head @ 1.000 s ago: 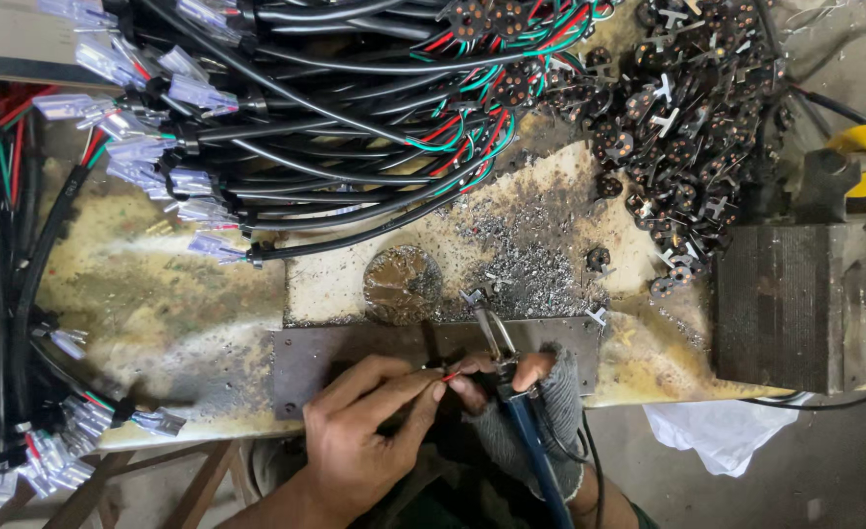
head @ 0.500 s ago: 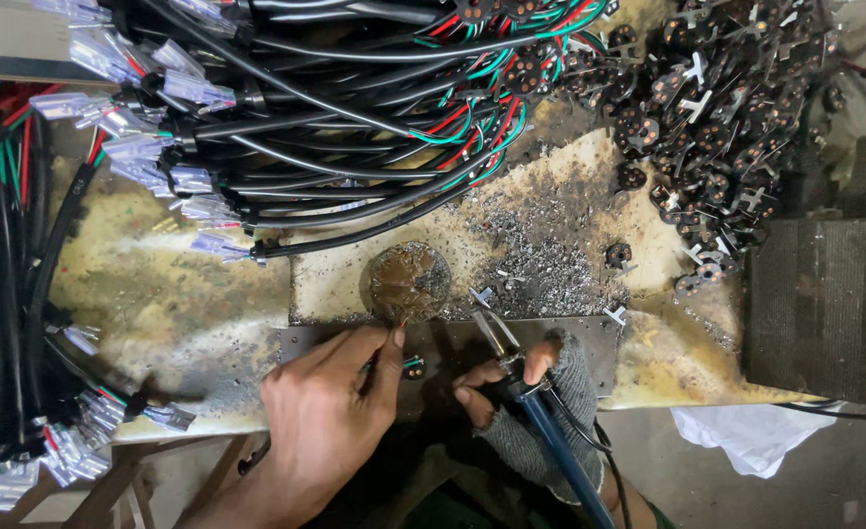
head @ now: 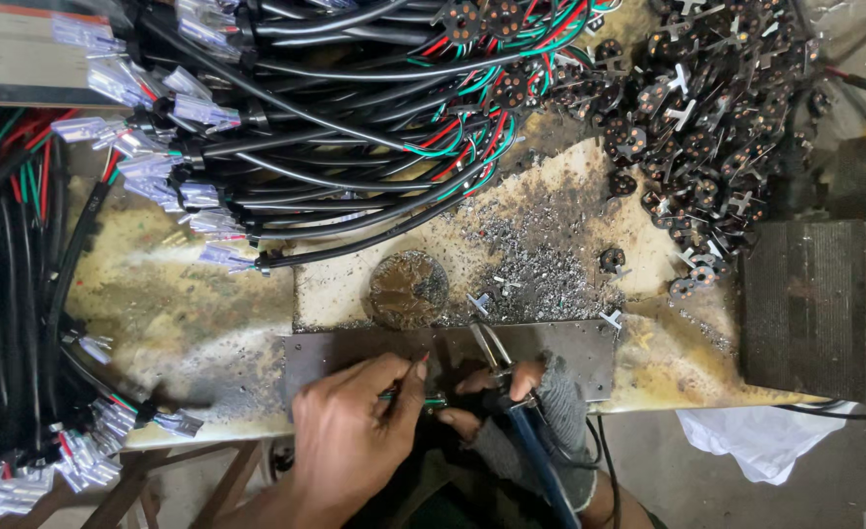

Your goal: The person solders electrical wires at a workbench, holding a soldering iron in one hand and solder wire in the other to attach wire ends to small terminal components, then sets finished wired components aside and picks up the next piece.

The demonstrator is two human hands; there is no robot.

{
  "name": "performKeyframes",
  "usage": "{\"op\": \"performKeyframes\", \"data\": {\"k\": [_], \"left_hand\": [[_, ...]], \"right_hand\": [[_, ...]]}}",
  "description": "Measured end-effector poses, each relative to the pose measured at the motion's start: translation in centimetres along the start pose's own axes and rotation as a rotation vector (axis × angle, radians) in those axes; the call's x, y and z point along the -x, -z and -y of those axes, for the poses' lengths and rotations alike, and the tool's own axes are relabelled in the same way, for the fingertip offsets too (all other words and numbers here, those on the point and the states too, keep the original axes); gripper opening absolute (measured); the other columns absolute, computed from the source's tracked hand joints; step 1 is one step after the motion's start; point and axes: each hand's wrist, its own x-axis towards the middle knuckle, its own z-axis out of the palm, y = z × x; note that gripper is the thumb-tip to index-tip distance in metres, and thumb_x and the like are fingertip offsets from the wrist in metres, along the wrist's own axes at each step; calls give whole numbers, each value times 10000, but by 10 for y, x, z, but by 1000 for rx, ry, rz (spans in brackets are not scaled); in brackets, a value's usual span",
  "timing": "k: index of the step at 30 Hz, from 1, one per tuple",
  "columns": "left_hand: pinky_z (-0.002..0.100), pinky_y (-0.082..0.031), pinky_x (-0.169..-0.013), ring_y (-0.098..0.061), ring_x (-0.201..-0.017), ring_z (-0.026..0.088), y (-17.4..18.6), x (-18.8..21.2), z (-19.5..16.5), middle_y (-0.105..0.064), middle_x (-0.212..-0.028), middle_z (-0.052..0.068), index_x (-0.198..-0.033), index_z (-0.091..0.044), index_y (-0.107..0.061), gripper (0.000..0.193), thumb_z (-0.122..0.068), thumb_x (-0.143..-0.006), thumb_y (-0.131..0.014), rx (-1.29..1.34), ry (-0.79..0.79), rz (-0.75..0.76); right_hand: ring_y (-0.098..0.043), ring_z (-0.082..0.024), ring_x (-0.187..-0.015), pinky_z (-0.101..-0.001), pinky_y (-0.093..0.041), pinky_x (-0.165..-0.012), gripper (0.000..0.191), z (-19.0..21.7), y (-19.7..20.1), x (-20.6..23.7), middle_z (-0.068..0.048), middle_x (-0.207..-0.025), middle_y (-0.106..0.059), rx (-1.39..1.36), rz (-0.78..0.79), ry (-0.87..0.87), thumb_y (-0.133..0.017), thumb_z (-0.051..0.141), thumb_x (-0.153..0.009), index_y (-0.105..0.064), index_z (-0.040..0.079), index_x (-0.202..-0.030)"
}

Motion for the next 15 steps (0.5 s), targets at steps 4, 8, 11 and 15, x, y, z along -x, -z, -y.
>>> {"op": "performKeyframes", "data": {"k": [4,8,11,15], "left_hand": [[331,-521,-506,-696,-584,225,-20,18,7,-712,-729,53,-876,-87,-704,71,-118,-889,-767,62,-187,-233],[338,-535,-553,-676,-592,229,-31,27,17,-703,-752,55,-930,-53,-712,84,-93,-887,-771,-67,-354,-319],[339,-547,-585,-687,-610,217,-29,28,15,-705,-751,39,-935,-47,-709,77,-90,-901,-763,-58,-396,-292],[361,-549,-566,-724,-633,228,-7,19,7,-730,-768,37,-885,-78,-727,67,-132,-871,-764,180,-204,12]], "right_hand": [[-688,-227,-902,-335,-579,-766,362,4,-9,-5,-167,-1031,-676,-396,-59,-326,-788,88,-788,-543,-14,-1035],[-642,-289,-970,-415,-535,-922,344,5,-6,-13,-210,-1051,-659,-1243,58,-710,-566,200,-924,-626,-116,-1045],[-640,-291,-932,-425,-529,-879,319,-1,-3,-7,-223,-1029,-679,-1169,13,-669,-545,200,-947,-628,-103,-1002],[-665,-296,-911,-419,-548,-858,284,-15,1,6,-218,-984,-693,-1043,-14,-626,-539,241,-991,-607,-23,-913]]}}
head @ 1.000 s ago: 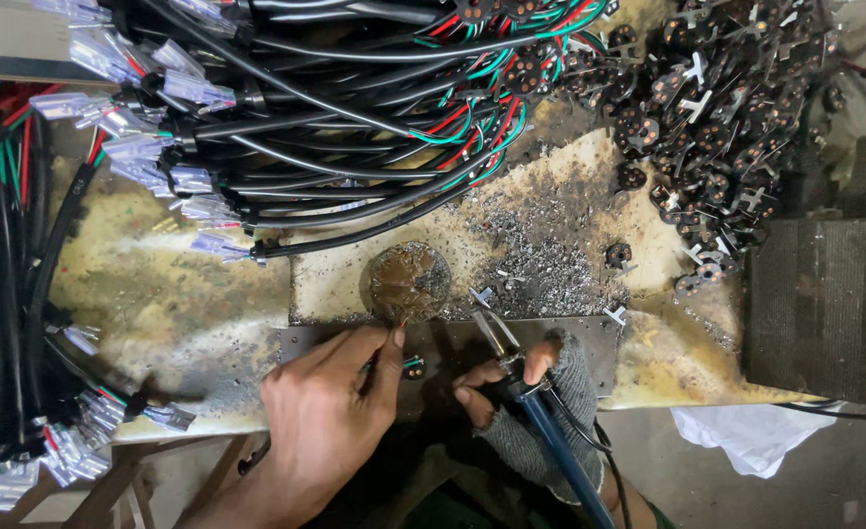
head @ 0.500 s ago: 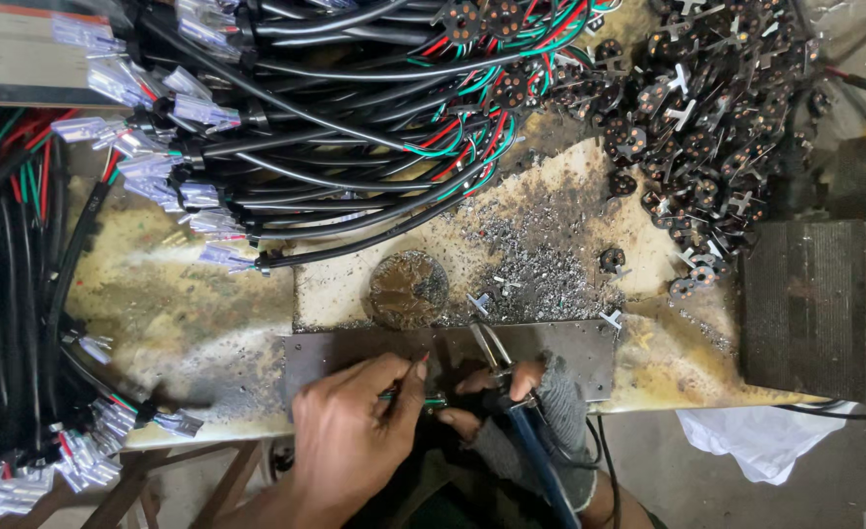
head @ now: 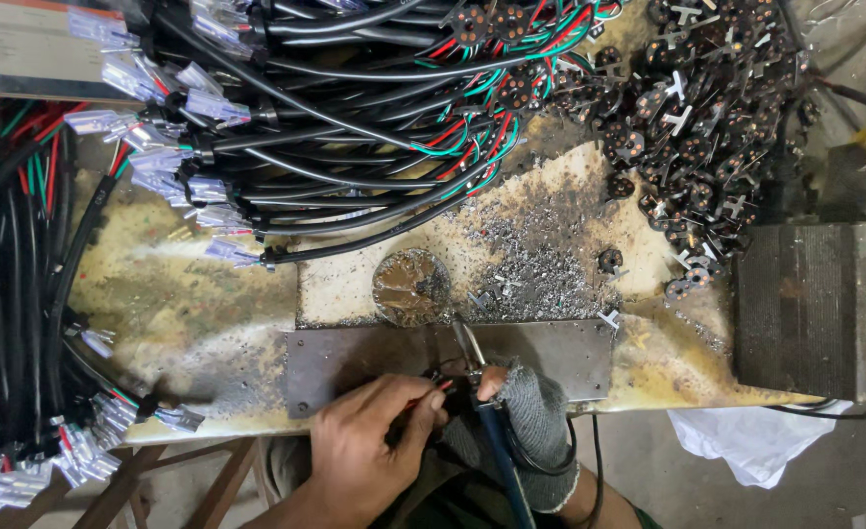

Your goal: The person solders electrical wires at a workbench, holding a soldering iron in one hand and solder wire in the other to attach wire ends to small terminal components, then sets finished wired components aside and picks up the next piece.

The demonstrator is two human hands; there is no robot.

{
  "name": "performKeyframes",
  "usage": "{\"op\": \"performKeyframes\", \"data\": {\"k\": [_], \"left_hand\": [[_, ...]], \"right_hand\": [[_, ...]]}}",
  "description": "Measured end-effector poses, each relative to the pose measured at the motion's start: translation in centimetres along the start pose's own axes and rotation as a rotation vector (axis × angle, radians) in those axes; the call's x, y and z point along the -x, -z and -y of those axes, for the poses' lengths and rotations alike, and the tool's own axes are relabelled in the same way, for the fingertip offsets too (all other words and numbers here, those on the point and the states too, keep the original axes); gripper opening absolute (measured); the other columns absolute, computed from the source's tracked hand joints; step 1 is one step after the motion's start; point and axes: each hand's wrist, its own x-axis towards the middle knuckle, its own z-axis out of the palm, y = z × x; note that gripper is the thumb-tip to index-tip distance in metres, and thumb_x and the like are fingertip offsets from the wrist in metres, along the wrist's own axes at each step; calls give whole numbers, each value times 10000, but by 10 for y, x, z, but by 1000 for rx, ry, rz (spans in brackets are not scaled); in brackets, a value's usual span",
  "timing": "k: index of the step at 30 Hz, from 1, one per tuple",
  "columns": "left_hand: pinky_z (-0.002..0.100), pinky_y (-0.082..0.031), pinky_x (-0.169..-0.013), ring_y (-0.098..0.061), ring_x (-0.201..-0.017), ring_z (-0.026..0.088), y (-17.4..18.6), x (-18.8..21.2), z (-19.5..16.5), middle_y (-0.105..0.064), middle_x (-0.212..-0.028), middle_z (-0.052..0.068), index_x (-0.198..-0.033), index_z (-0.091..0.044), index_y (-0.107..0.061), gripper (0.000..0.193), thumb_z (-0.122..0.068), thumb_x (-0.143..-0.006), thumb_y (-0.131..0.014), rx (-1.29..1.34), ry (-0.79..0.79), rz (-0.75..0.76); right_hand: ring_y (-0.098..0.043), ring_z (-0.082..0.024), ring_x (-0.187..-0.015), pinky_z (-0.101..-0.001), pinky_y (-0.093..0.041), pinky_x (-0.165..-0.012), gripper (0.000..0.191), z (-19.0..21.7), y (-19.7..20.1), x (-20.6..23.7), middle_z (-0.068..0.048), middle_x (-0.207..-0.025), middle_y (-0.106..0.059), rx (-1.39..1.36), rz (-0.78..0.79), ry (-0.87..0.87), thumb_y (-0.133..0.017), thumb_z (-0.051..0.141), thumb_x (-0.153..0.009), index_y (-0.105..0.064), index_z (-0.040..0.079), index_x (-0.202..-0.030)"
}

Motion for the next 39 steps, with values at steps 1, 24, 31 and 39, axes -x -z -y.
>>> {"op": "performKeyframes", "data": {"k": [1,24,31,39], "left_hand": [[372,-542,-540,-729,-627,240,7,-3,-1,-731,-765,52,-864,-76,-736,81,-147,-853,-773,57,78,111],[498,-531,-658,-663,-910,345,6,-17,-15,-606,-898,109,-858,-68,-640,129,-180,-864,-703,-259,143,186],[508,-521,-649,-652,-915,359,8,-19,-16,-596,-911,116,-876,-56,-626,139,-154,-825,-710,-237,171,202],[505,-526,-636,-657,-891,362,9,-19,-18,-596,-902,116,-876,-58,-636,131,-147,-824,-716,-230,162,174]], "right_hand": [[-651,-279,-901,-415,-544,-838,271,0,4,0,-204,-986,-680,32,-33,9,-547,228,-1006,-609,-24,-925],[-562,-100,-609,-278,-486,-575,180,8,36,34,2,-732,-642,1222,-75,878,-730,190,-943,-646,112,-1082],[-578,-216,-555,-327,-460,-514,251,10,36,32,-41,-723,-611,1329,-73,887,-764,62,-821,-617,140,-1009],[-645,-219,-590,-327,-513,-552,232,27,32,25,-35,-709,-615,1432,152,1116,-782,99,-817,-609,152,-962]]}}
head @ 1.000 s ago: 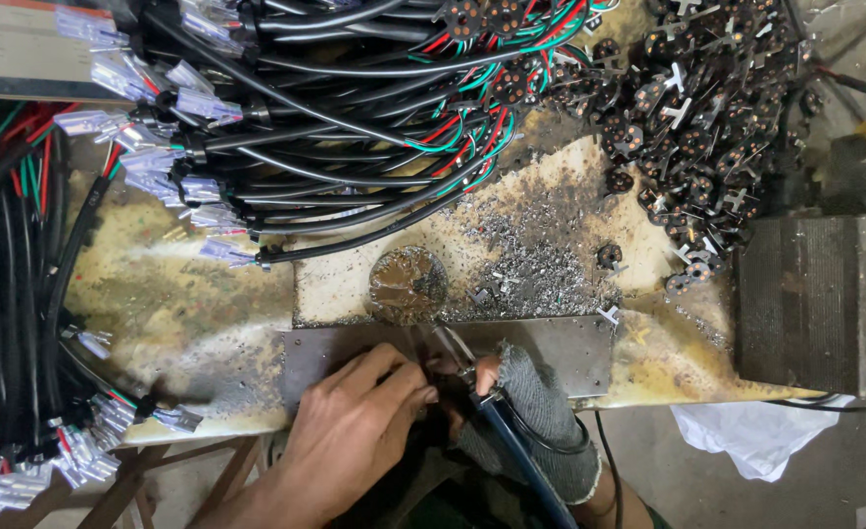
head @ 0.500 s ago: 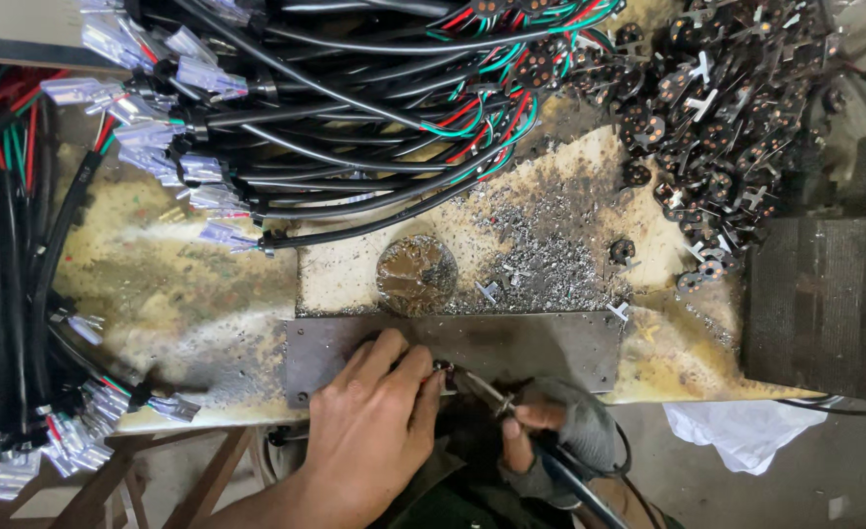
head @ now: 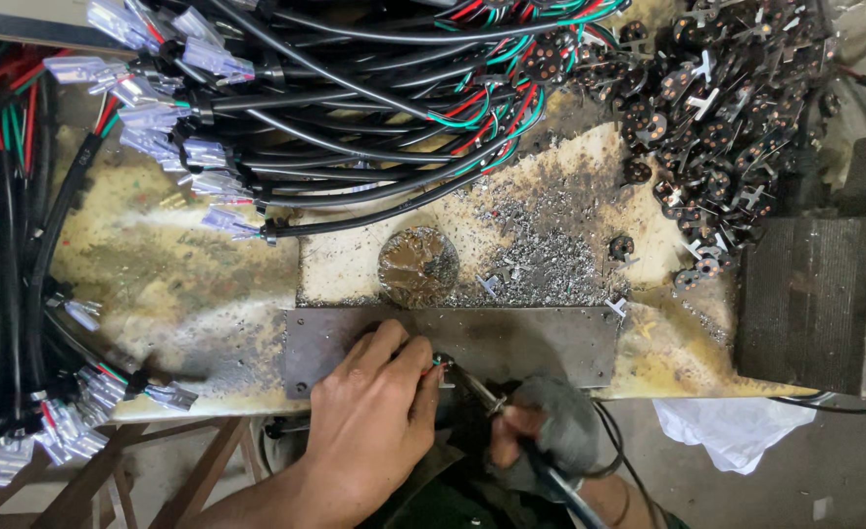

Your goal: The person solders electrical wires at a workbench, holding a soldering iron in one hand and solder wire in the other to attach wire ends to small terminal components, then sets finished wired components aside and picks up the next piece.

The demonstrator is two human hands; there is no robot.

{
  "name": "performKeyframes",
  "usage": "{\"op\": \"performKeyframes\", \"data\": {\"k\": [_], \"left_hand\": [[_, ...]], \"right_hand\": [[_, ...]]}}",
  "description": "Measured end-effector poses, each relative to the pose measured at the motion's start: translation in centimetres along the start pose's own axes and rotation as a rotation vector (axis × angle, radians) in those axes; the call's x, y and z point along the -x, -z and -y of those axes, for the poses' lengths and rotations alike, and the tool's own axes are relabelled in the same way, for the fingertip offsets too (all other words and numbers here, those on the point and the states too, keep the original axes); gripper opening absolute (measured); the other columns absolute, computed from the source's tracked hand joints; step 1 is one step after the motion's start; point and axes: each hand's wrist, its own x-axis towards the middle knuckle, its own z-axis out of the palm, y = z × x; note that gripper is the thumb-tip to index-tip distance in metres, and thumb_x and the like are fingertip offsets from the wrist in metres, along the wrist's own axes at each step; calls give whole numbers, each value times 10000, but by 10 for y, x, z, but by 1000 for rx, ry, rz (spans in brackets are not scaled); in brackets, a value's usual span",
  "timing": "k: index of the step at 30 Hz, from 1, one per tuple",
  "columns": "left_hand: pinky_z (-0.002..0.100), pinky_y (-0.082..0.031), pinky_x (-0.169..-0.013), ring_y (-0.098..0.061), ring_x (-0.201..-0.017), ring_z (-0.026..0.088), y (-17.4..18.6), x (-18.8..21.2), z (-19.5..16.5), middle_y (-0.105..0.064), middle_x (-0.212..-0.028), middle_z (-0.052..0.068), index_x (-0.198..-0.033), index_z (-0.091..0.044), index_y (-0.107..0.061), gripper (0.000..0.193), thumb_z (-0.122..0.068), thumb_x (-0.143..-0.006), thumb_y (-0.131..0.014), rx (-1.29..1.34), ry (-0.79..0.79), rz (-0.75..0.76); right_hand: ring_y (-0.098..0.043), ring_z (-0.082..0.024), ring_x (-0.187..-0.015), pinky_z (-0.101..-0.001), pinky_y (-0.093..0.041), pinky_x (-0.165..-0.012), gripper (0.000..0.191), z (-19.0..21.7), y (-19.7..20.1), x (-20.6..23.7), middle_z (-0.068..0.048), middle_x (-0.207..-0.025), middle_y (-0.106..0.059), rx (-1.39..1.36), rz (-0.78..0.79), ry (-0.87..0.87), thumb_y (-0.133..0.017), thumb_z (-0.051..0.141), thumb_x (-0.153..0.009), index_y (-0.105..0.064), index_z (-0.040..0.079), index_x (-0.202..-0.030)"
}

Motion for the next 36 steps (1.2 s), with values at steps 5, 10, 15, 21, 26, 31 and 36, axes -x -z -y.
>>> {"op": "performKeyframes", "data": {"k": [5,10,15,21,26,31,36], "left_hand": [[499,-530,-639,-663,-884,353,0,-1,-1,-598,-893,109,-849,-60,-633,133,-151,-821,-725,-19,14,21],[487,-534,-639,-671,-871,339,2,-2,-1,-604,-891,102,-835,-60,-637,125,-145,-822,-727,-6,34,67],[481,-535,-634,-667,-871,344,0,-2,2,-598,-879,113,-859,-47,-636,152,-152,-811,-735,-20,-33,10],[477,-534,-642,-660,-867,349,-2,-1,5,-595,-879,113,-853,-58,-634,146,-158,-821,-736,-18,-63,-25],[471,-532,-640,-664,-863,336,-1,-1,6,-591,-880,108,-840,-62,-624,150,-165,-828,-733,-14,-61,-11],[475,-527,-631,-664,-869,340,-2,0,6,-594,-881,107,-848,-61,-629,148,-160,-818,-735,-17,-61,-13],[460,-538,-631,-672,-869,327,-3,0,7,-595,-876,103,-840,-60,-627,150,-162,-826,-735,-22,-72,-13]], "right_hand": [[-657,-286,-618,-398,-523,-581,111,-24,-5,35,-143,-702,-663,-497,-32,-902,-754,36,-798,-646,62,-796],[-652,-258,-653,-358,-522,-615,157,-32,7,42,-128,-757,-671,-225,203,-309,-657,109,-943,-638,-34,-881],[-540,-213,-568,-334,-414,-511,229,-3,5,29,-110,-697,-589,-773,-222,-1214,-782,-26,-887,-574,-36,-982],[-651,-223,-626,-331,-510,-591,245,-6,11,-5,-31,-736,-631,-85,216,44,-755,127,-924,-577,182,-1084],[-663,-179,-530,-321,-534,-503,183,2,5,4,-7,-679,-668,-285,74,-163,-753,143,-918,-619,170,-1040],[-651,-238,-644,-358,-493,-589,119,-8,12,15,-38,-744,-659,-158,283,-353,-725,216,-924,-640,156,-867],[-694,-214,-538,-351,-515,-510,233,-3,12,21,-11,-662,-757,-524,386,-737,-735,139,-950,-654,81,-739]]}}
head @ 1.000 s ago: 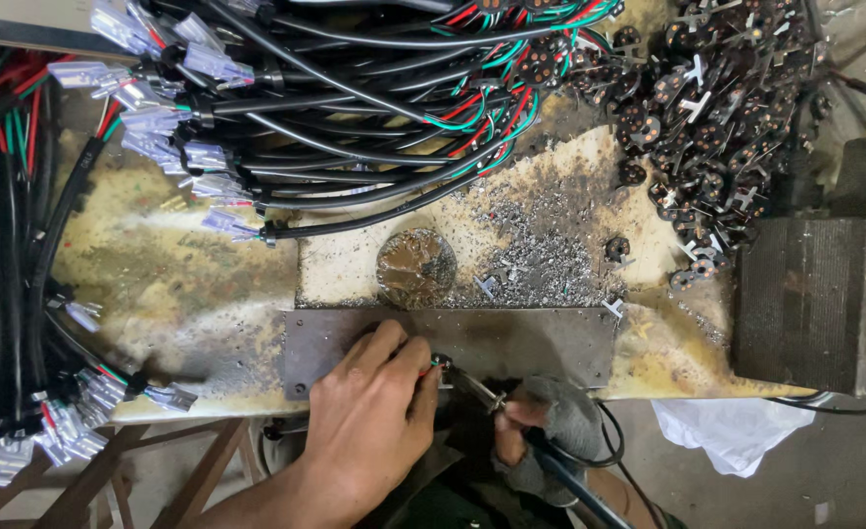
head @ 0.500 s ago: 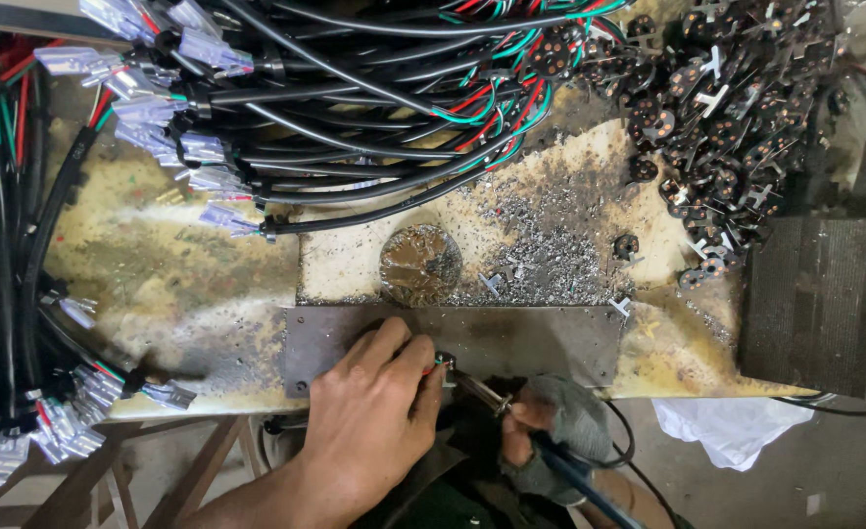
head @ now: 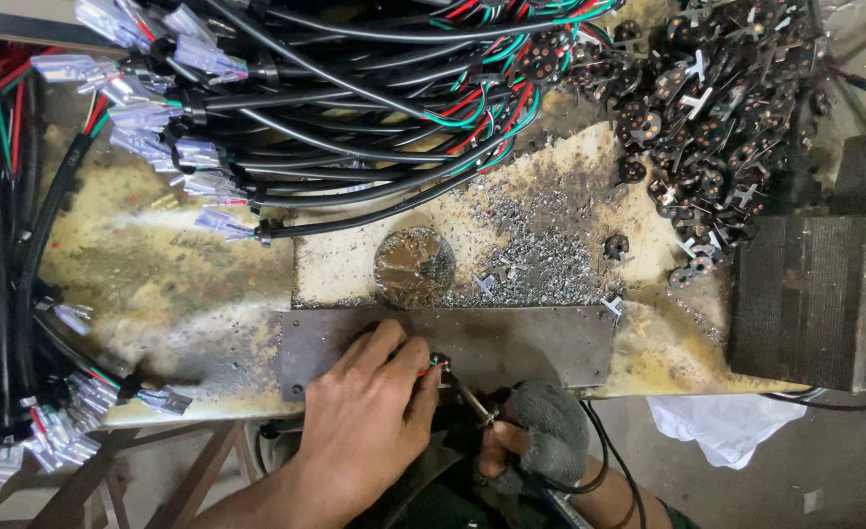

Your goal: The person solders electrical wires at a workbench, holding a soldering iron in one hand and solder wire in the other to attach wire ends to small terminal components, then sets finished wired components aside and picks up the next piece.

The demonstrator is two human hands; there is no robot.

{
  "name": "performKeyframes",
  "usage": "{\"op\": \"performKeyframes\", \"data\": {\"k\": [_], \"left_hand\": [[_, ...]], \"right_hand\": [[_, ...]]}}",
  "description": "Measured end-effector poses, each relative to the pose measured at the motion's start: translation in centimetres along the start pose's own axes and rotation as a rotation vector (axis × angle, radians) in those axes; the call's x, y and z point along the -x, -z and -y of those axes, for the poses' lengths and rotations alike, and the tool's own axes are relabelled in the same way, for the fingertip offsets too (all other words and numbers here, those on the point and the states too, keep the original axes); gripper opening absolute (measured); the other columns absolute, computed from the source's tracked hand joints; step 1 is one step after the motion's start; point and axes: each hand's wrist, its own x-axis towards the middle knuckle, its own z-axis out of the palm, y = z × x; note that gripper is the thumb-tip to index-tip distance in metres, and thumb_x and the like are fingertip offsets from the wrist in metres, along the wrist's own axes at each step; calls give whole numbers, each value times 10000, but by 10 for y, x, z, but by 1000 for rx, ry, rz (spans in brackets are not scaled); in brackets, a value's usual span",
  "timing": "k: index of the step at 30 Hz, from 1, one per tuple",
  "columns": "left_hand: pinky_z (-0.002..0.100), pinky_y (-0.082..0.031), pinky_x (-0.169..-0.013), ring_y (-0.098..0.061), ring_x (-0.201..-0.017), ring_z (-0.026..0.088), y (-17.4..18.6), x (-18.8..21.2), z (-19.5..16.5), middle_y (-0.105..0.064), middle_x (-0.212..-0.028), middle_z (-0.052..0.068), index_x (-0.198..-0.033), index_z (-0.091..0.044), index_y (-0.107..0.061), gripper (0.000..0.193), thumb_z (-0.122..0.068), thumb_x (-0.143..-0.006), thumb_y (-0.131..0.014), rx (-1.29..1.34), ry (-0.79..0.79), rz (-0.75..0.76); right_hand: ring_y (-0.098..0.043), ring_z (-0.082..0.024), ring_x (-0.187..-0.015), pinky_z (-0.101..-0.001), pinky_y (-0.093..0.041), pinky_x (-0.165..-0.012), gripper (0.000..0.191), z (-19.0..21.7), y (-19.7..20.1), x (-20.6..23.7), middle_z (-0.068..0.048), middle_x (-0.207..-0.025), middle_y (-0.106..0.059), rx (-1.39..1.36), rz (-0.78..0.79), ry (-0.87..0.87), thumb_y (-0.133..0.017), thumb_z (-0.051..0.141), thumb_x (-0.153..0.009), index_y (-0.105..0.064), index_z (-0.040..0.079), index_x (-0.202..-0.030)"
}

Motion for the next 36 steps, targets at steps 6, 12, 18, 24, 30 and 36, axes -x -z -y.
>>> {"op": "performKeyframes", "data": {"k": [6,12,18,24,30,36], "left_hand": [[457,-538,-627,-674,-855,322,1,-1,0,-595,-868,96,-825,-63,-628,152,-166,-819,-741,-10,-3,-6],[450,-534,-607,-672,-856,314,2,-1,-2,-592,-864,93,-825,-62,-628,158,-175,-823,-739,-6,32,23],[449,-535,-615,-666,-855,317,4,-2,-2,-588,-858,91,-822,-63,-628,158,-177,-820,-736,-6,22,20],[445,-537,-616,-665,-834,302,3,-2,-1,-585,-851,82,-802,-66,-628,166,-191,-822,-735,-6,44,37],[430,-555,-603,-680,-807,278,-1,-2,3,-592,-850,66,-791,-72,-627,172,-203,-829,-731,-34,31,5],[417,-565,-588,-689,-808,265,-4,-3,5,-592,-847,58,-770,-90,-625,164,-203,-829,-728,-24,30,-18]], "right_hand": [[-603,-214,-659,-362,-457,-631,147,-2,0,-10,16,-813,-651,540,-101,865,-713,189,-1015,-602,100,-1050],[-649,-161,-667,-319,-519,-605,193,-5,-2,-1,-20,-767,-642,468,-233,780,-705,106,-987,-586,100,-1139],[-653,-250,-659,-335,-502,-571,146,6,-2,1,-203,-786,-681,-1075,-62,-482,-703,20,-1022,-634,-99,-972],[-719,-263,-865,-324,-603,-691,116,47,50,-26,-201,-985,-705,-1159,-127,-187,-716,107,-943,-654,47,-1020],[-717,-199,-817,-337,-581,-674,250,92,134,-97,-81,-1081,-724,1014,-647,431,-782,145,-1086,-558,42,-1128],[-733,-141,-883,-255,-583,-727,244,128,93,-101,-81,-1029,-700,728,-632,455,-729,29,-1062,-522,89,-1177]]}}
